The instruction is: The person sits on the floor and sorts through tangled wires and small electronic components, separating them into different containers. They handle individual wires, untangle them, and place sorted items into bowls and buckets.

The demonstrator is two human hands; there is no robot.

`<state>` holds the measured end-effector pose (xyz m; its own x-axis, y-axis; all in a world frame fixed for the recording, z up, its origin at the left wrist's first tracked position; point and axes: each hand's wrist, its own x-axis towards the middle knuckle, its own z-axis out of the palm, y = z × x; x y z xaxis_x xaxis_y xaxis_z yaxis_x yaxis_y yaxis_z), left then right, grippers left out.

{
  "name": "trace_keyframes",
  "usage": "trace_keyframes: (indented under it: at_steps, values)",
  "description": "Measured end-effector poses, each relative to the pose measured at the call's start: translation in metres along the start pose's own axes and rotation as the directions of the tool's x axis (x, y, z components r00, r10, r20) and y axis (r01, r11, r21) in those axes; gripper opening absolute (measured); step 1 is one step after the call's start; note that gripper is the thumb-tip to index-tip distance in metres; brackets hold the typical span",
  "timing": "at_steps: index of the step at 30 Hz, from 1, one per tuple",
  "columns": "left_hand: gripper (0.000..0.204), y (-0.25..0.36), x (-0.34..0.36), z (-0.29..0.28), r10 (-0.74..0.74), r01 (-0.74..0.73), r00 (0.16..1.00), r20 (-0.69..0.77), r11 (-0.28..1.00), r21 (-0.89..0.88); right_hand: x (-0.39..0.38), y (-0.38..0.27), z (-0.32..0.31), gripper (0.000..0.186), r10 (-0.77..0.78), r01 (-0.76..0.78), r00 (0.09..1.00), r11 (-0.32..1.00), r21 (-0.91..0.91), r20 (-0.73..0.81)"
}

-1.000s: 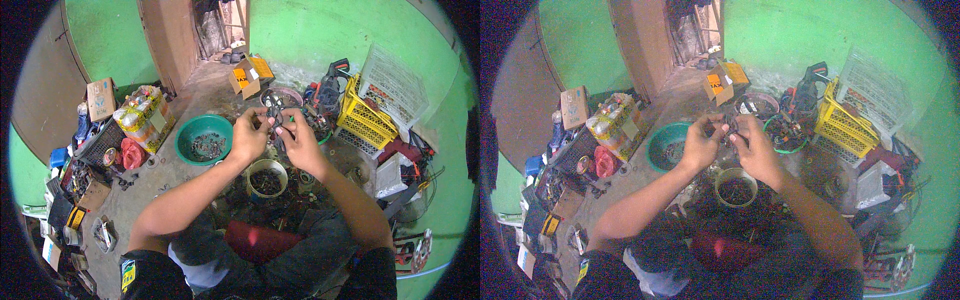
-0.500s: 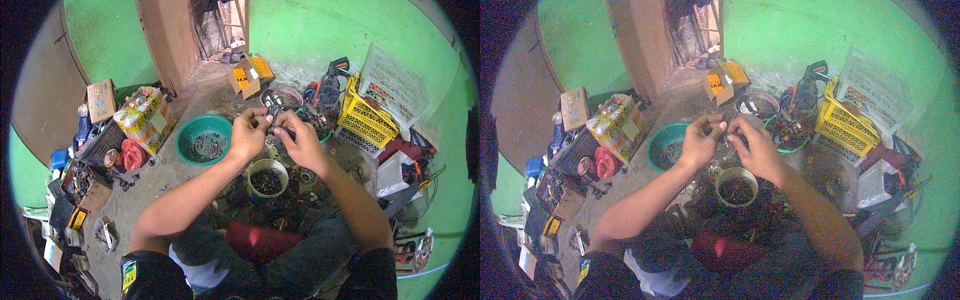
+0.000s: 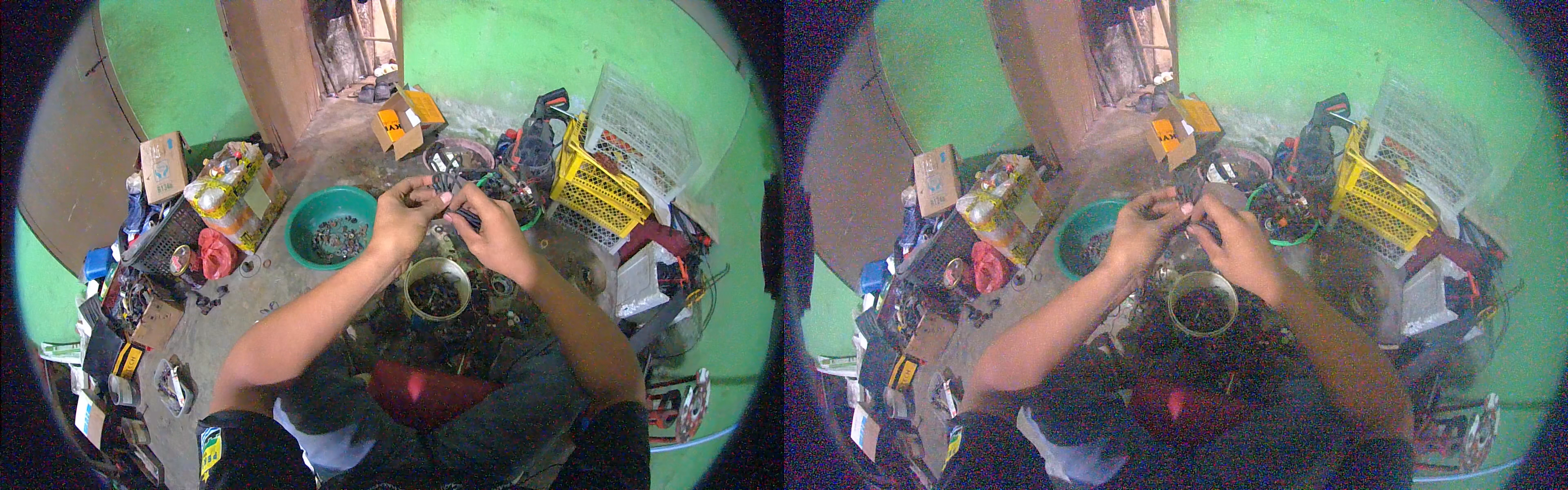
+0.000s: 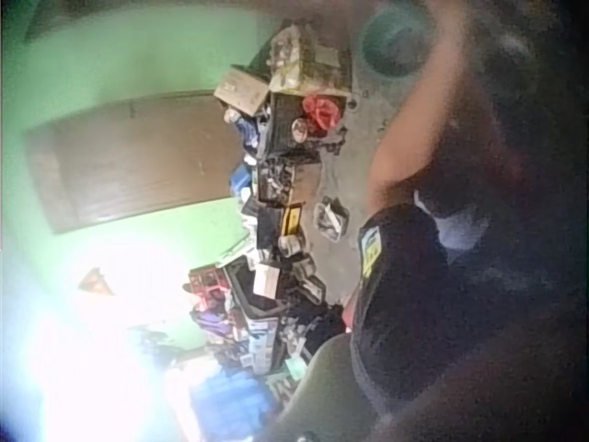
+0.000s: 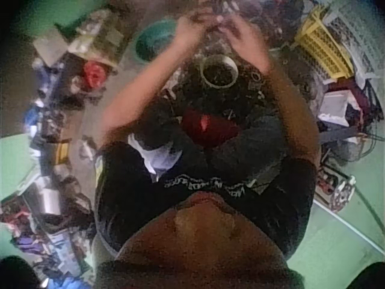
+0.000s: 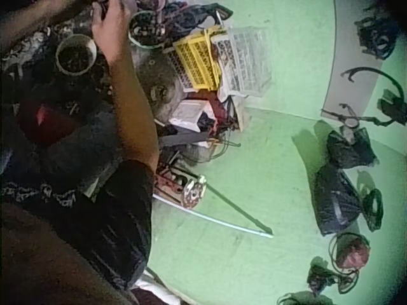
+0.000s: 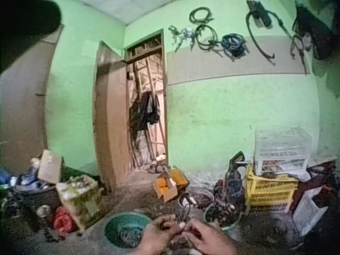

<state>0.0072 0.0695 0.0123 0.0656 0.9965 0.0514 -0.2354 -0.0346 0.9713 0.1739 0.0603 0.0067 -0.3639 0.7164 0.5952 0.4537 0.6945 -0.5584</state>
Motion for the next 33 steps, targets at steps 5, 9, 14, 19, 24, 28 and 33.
trace_keyframes:
  at_steps: [5,9,14,19,24,28,33]
  values:
    - [0.038,-0.001,0.003,-0.001,0.035,-0.036,0.999,-0.025,0.999,-0.020,0.001,-0.008,0.000,0.019,0.011,-0.011,1.000,1.000,-0.009,-0.005]
    - [0.041,0.005,0.001,0.003,0.030,-0.030,0.997,-0.065,0.999,-0.009,0.001,-0.005,0.003,0.022,0.012,-0.012,0.999,1.000,0.012,-0.036]
    - [0.042,-0.004,0.006,-0.001,-0.048,0.042,0.998,-0.033,0.984,-0.173,0.000,-0.004,0.007,0.024,0.018,-0.019,1.000,0.999,-0.038,-0.023]
    - [0.042,-0.008,0.013,-0.011,-0.071,0.076,0.996,0.061,0.993,-0.093,0.000,-0.007,0.005,0.023,0.010,-0.011,1.000,0.998,-0.054,-0.011]
    - [0.047,-0.005,0.012,-0.012,-0.081,0.082,0.993,0.090,0.997,-0.009,-0.003,-0.009,0.003,0.019,0.025,-0.025,1.000,0.996,-0.084,-0.004]
    - [0.047,-0.001,0.011,-0.010,-0.125,0.143,0.985,0.115,0.976,-0.167,0.000,-0.008,0.001,0.018,-0.010,0.007,0.999,0.997,-0.070,-0.032]
    - [0.041,0.001,0.013,-0.016,-0.176,0.225,0.966,0.188,0.933,-0.282,0.001,-0.012,-0.002,0.017,-0.013,0.011,1.000,0.996,-0.087,-0.024]
